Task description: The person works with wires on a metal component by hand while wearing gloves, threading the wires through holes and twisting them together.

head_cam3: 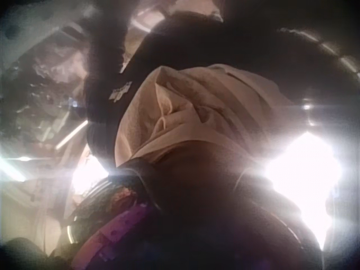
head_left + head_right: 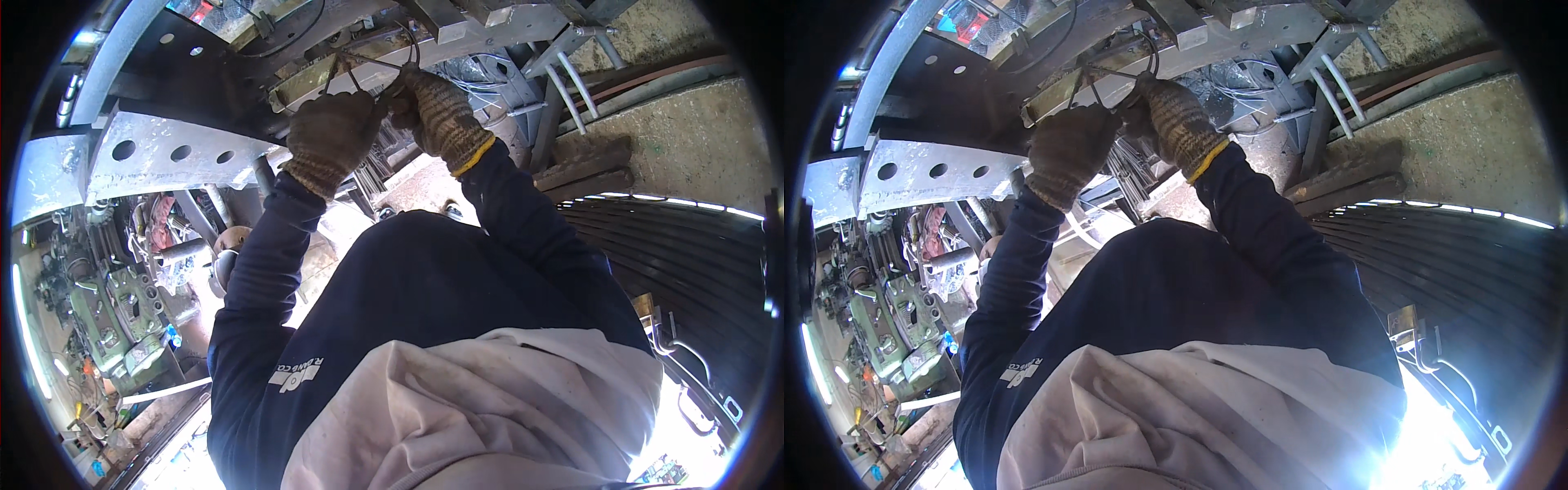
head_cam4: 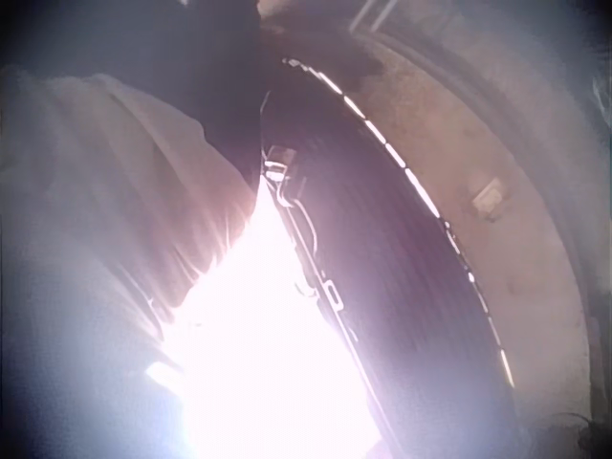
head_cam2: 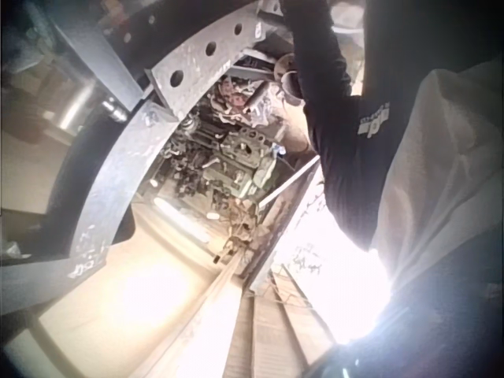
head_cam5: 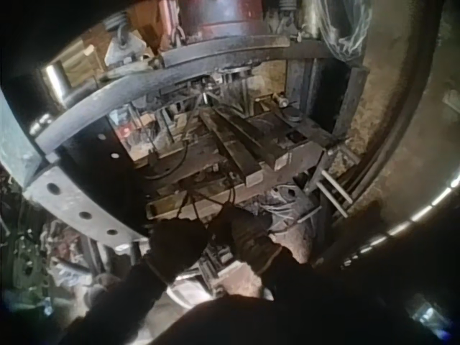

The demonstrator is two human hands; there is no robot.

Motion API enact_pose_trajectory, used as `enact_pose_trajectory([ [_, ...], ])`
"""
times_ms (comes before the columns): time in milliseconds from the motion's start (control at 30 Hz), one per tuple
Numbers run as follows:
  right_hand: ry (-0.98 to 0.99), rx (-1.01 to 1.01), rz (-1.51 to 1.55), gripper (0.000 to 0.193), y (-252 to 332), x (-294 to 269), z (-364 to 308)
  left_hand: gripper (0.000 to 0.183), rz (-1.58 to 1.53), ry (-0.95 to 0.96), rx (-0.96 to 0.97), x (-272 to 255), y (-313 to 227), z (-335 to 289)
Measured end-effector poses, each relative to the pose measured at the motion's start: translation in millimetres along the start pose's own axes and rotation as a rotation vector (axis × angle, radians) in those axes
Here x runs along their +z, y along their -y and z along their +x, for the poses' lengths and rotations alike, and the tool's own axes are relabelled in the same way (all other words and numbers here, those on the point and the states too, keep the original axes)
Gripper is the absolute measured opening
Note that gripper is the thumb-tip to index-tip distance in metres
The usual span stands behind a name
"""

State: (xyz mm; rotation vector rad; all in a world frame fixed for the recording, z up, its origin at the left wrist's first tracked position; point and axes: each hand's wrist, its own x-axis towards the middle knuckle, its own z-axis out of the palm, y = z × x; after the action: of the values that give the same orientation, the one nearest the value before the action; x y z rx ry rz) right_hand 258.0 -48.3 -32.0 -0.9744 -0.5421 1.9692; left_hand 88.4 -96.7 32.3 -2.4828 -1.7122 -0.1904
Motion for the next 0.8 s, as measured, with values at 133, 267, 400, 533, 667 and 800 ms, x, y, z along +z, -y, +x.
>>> enact_pose_trajectory([
  [133,-0.015,-0.029,-0.014,0.032,-2,-7,7,0.039,-0.038,0.043,-0.058,1,-7,4],
  [267,0.034,-0.04,-0.021,0.032,-4,-7,2,0.039,-0.064,-0.026,0.013,5,3,0],
  [400,0.125,-0.074,0.025,0.03,-16,-17,5,0.039,-0.062,-0.05,0.114,9,15,-4],
  [533,0.059,-0.074,-0.002,0.029,-12,-3,-4,0.041,-0.151,-0.066,0.115,5,22,-4],
  [667,-0.015,-0.133,-0.208,0.028,-12,-3,0,0.042,-0.24,-0.063,0.072,1,30,-3],
  [800,-0.001,-0.179,-0.433,0.03,-16,-10,10,0.042,-0.239,-0.102,0.086,1,39,2],
])
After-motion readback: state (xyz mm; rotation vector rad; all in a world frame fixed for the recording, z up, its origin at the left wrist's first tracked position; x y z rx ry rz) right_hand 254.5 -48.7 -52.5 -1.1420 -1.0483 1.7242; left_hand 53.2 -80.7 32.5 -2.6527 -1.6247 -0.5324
